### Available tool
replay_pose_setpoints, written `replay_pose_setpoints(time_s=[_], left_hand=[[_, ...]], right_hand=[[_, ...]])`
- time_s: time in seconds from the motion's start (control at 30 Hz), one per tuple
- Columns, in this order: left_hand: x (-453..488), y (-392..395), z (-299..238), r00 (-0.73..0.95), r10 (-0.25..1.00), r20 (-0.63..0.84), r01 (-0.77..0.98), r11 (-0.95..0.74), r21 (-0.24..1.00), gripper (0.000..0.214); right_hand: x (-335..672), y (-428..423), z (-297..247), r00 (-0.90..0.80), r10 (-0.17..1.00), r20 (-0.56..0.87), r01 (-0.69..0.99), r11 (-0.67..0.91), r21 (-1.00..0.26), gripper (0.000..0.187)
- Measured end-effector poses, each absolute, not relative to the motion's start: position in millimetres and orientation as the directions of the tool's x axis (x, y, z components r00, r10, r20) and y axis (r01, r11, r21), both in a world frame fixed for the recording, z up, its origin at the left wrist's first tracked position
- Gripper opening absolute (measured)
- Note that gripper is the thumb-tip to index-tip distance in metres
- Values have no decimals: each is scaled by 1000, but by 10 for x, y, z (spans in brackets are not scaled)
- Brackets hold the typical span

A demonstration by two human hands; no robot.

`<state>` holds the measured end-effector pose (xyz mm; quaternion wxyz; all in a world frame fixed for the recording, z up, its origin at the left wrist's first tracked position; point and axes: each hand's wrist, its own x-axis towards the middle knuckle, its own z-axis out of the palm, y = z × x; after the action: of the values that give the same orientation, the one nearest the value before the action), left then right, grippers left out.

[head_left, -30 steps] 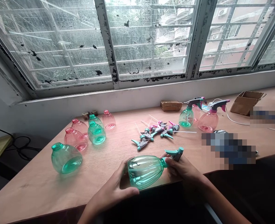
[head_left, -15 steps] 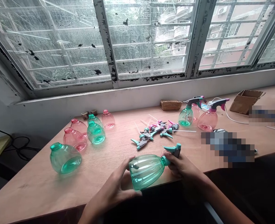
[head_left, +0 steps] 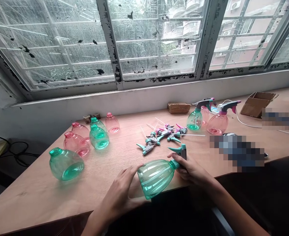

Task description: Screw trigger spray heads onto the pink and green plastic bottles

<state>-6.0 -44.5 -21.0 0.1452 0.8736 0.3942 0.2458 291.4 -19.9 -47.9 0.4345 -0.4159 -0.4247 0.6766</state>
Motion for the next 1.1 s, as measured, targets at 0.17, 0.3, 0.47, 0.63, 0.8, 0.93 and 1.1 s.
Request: replay_pose_setpoints(time_s=[0.17, 0.3, 0.47, 0.63, 0.8, 0.93, 1.1], left_hand=[[-33, -463, -177, 502, 847, 174, 646, -501, 576, 100], [-37, -471, -167, 538, 828, 160, 613, -514, 599, 127], [-66, -480, -143, 546, 828, 128, 621, -503, 601, 134], [-56, -494, -106, 492, 861, 127, 601, -441, 666, 95], [-54, -486, -117, 476, 871, 122, 592, -420, 688, 100], [-67, -467, -154, 485, 864, 135, 590, -438, 678, 100], [-76, -443, -249, 495, 852, 169, 601, -477, 641, 99]], right_hand=[[2926, -171, -577, -308, 951, -27, -321, -131, -938, 46], [2937, -187, -617, -327, 945, -16, -290, -116, -950, 44], [2951, -224, -599, -359, 933, 32, -311, -87, -947, 43], [2918, -228, -570, -338, 939, 59, -284, -42, -958, 42], [2915, -183, -668, -338, 939, 64, -261, -28, -965, 56], [2925, -153, -752, -331, 938, 99, -302, -5, -953, 61], [2913, -151, -732, -336, 938, 88, -242, 5, -970, 65]])
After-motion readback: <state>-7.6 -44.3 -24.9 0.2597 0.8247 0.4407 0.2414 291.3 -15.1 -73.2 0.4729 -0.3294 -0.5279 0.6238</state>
